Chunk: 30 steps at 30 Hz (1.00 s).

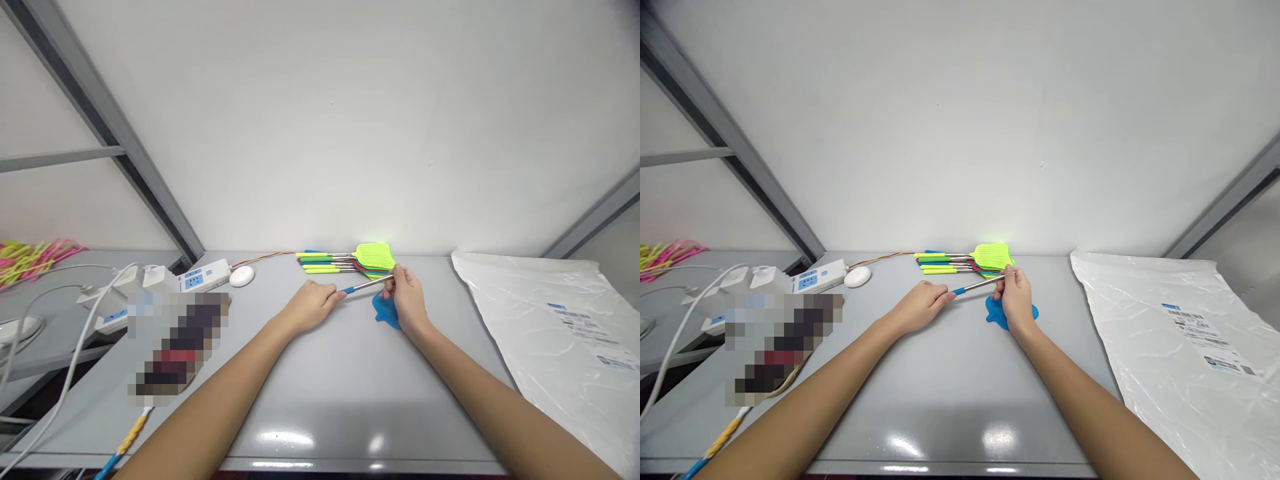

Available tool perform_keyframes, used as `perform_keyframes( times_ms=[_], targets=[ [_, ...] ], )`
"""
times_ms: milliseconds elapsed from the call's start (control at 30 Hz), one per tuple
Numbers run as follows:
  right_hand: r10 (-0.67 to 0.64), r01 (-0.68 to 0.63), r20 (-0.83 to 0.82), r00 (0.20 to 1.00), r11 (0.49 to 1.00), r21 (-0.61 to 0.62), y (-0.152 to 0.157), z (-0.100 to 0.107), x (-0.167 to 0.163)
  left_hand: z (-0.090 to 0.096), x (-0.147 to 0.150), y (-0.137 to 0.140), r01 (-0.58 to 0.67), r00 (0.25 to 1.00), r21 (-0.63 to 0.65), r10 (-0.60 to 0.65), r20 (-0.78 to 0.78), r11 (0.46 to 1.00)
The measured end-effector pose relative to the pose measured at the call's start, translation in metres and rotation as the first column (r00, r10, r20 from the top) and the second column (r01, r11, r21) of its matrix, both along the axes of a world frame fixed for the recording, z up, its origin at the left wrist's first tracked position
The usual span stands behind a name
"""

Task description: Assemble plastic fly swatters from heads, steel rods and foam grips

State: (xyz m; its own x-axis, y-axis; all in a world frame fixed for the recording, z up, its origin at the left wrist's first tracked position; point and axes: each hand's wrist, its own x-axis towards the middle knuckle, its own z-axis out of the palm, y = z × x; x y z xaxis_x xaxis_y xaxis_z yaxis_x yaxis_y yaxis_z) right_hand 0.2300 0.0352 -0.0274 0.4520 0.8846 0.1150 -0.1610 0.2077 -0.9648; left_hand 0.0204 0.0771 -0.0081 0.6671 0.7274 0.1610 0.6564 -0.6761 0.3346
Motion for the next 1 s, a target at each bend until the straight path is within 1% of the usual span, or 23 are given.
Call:
perform_keyframes(
  times_ms=[100, 200, 367, 500, 667, 733, 800, 833, 900, 933, 1000],
  targets=[
    [0.100, -0.099, 0.134, 0.986, 0.995, -0.016, -0.008, 0.004, -0.012, 0.003, 0.001, -0.004, 0.016, 1.000, -0.006, -0.016, -0.009, 1.000],
    [0.139, -0.141, 0.227, 0.964, 0.990, -0.011, -0.013, 0.009, -0.015, 0.004, 0.001, -0.006, -0.017, 1.000, -0.032, 0.017, -0.007, 0.999],
    [0.168, -0.163, 0.299, 0.939, 0.986, -0.041, -0.008, 0.006, -0.007, 0.001, 0.001, -0.005, -0.001, 1.000, -0.022, 0.001, -0.002, 1.000],
    [0.200, -0.192, 0.333, 0.922, 0.980, -0.057, -0.008, 0.003, -0.009, 0.000, 0.000, -0.005, -0.010, 1.000, -0.016, 0.011, 0.004, 1.000],
    [0.250, -0.242, 0.348, 0.904, 0.968, -0.067, -0.016, 0.005, -0.018, 0.002, 0.000, -0.007, -0.020, 0.999, -0.062, 0.022, 0.026, 0.998],
    [0.245, -0.231, 0.409, 0.879, 0.969, -0.084, -0.017, 0.006, -0.017, 0.003, -0.001, -0.008, -0.017, 0.999, -0.080, 0.019, 0.032, 0.997],
    [0.217, -0.182, 0.544, 0.810, 0.976, -0.119, -0.016, 0.007, -0.011, 0.006, -0.003, -0.008, -0.026, 0.999, -0.106, 0.028, 0.026, 0.994],
    [0.205, -0.150, 0.631, 0.748, 0.979, -0.139, -0.015, 0.008, -0.007, 0.007, -0.005, -0.008, -0.034, 0.999, -0.127, 0.037, 0.021, 0.991],
    [0.204, -0.108, 0.784, 0.586, 0.979, -0.173, -0.014, 0.010, 0.002, 0.011, -0.009, -0.006, -0.040, 0.998, -0.183, 0.048, 0.035, 0.982],
    [0.218, -0.103, 0.838, 0.501, 0.976, -0.193, -0.014, 0.012, 0.005, 0.013, -0.012, -0.004, -0.032, 0.997, -0.211, 0.047, 0.067, 0.977],
    [0.232, -0.113, 0.906, 0.355, 0.972, -0.204, -0.015, 0.017, 0.010, 0.015, -0.017, 0.000, 0.010, 0.982, -0.271, 0.041, 0.184, 0.962]
  ],
)
